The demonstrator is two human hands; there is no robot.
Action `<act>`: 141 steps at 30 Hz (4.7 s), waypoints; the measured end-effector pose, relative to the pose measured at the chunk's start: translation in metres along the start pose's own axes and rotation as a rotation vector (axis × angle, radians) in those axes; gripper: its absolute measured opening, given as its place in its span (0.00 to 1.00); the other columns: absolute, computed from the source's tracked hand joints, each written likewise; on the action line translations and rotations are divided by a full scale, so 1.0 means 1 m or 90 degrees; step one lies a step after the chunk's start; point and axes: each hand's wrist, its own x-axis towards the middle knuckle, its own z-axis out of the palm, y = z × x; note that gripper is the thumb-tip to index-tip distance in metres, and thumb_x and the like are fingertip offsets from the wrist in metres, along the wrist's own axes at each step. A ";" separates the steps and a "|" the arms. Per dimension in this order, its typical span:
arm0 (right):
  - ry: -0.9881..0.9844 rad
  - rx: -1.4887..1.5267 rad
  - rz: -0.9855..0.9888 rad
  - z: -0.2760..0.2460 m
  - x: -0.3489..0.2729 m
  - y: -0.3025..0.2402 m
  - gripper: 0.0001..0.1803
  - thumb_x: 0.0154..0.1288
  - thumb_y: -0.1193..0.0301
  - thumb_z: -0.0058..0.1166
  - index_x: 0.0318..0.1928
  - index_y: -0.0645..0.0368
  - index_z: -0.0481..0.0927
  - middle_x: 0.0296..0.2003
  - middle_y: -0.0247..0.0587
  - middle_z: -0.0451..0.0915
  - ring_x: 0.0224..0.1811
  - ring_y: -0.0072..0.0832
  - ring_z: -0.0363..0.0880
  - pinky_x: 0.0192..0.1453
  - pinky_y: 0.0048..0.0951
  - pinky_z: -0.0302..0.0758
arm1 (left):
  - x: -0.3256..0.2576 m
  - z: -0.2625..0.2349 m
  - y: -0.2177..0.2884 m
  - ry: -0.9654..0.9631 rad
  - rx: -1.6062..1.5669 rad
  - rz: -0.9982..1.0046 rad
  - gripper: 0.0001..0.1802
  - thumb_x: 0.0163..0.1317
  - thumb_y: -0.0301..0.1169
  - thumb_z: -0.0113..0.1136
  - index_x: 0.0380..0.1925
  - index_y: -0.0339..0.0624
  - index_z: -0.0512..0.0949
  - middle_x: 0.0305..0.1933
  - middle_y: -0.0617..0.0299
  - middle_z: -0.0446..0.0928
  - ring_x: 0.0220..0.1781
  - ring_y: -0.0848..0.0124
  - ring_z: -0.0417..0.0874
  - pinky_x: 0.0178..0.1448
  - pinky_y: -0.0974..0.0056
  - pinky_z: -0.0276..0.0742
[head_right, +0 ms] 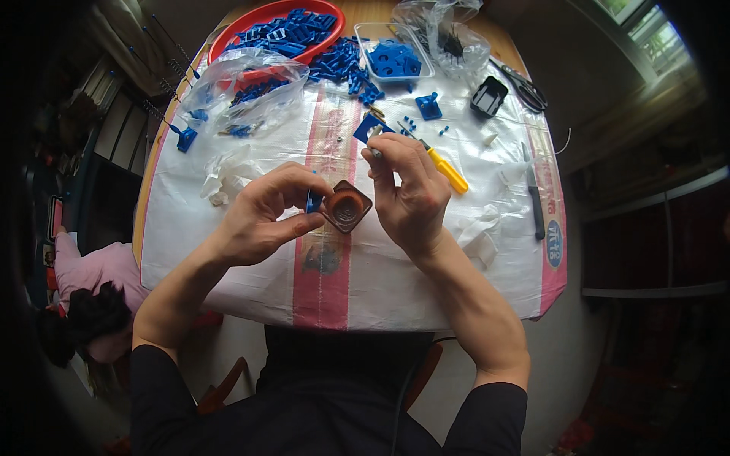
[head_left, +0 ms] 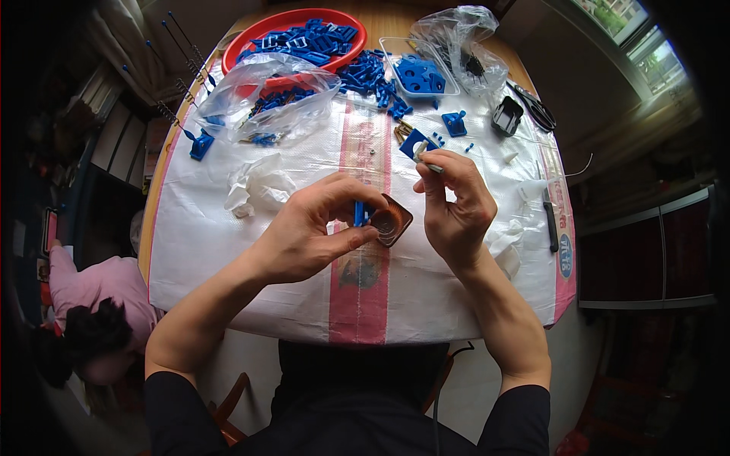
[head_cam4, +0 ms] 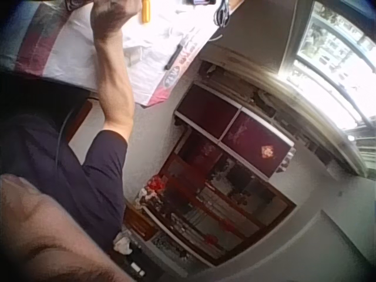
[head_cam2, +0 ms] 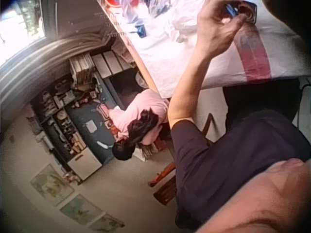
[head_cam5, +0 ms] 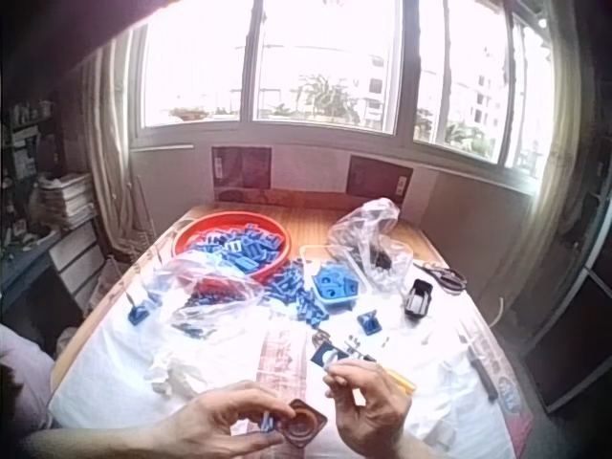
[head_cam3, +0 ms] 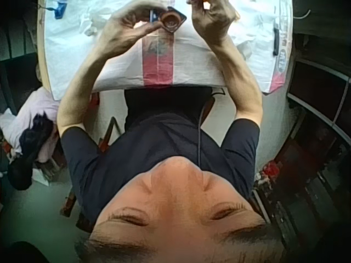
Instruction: The recorder is assembling small plastic components, specifically attaching a spring and a small metal rod to a blue plastic base using tools like a hex key and screwdriver.
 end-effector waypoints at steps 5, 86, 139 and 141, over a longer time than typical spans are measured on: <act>-0.026 -0.033 -0.010 -0.002 -0.003 0.002 0.10 0.67 0.83 0.67 0.47 0.63 0.84 0.42 0.46 0.87 0.34 0.30 0.88 0.34 0.30 0.85 | 0.000 -0.002 0.006 -0.032 0.180 -0.012 0.28 0.57 0.17 0.73 0.60 0.42 0.83 0.58 0.57 0.77 0.63 0.63 0.81 0.64 0.60 0.80; -0.040 0.153 0.216 0.013 -0.025 -0.006 0.07 0.77 0.75 0.61 0.50 0.64 0.81 0.46 0.41 0.83 0.34 0.20 0.86 0.32 0.23 0.85 | -0.001 0.051 -0.021 0.150 0.415 0.061 0.23 0.53 0.26 0.74 0.48 0.36 0.76 0.53 0.49 0.74 0.56 0.50 0.75 0.62 0.51 0.71; -0.059 0.088 0.155 0.011 -0.024 0.000 0.05 0.77 0.79 0.60 0.49 0.64 0.79 0.47 0.43 0.83 0.33 0.24 0.88 0.34 0.23 0.85 | 0.003 0.027 -0.029 0.046 0.355 0.038 0.23 0.59 0.27 0.74 0.53 0.34 0.76 0.56 0.47 0.78 0.61 0.48 0.80 0.64 0.53 0.78; -0.058 0.073 0.137 0.011 -0.023 0.002 0.06 0.76 0.79 0.61 0.49 0.63 0.79 0.46 0.44 0.84 0.33 0.25 0.88 0.33 0.25 0.85 | 0.008 0.027 -0.027 0.030 0.350 0.041 0.23 0.59 0.27 0.74 0.52 0.34 0.76 0.54 0.46 0.77 0.59 0.47 0.80 0.63 0.53 0.78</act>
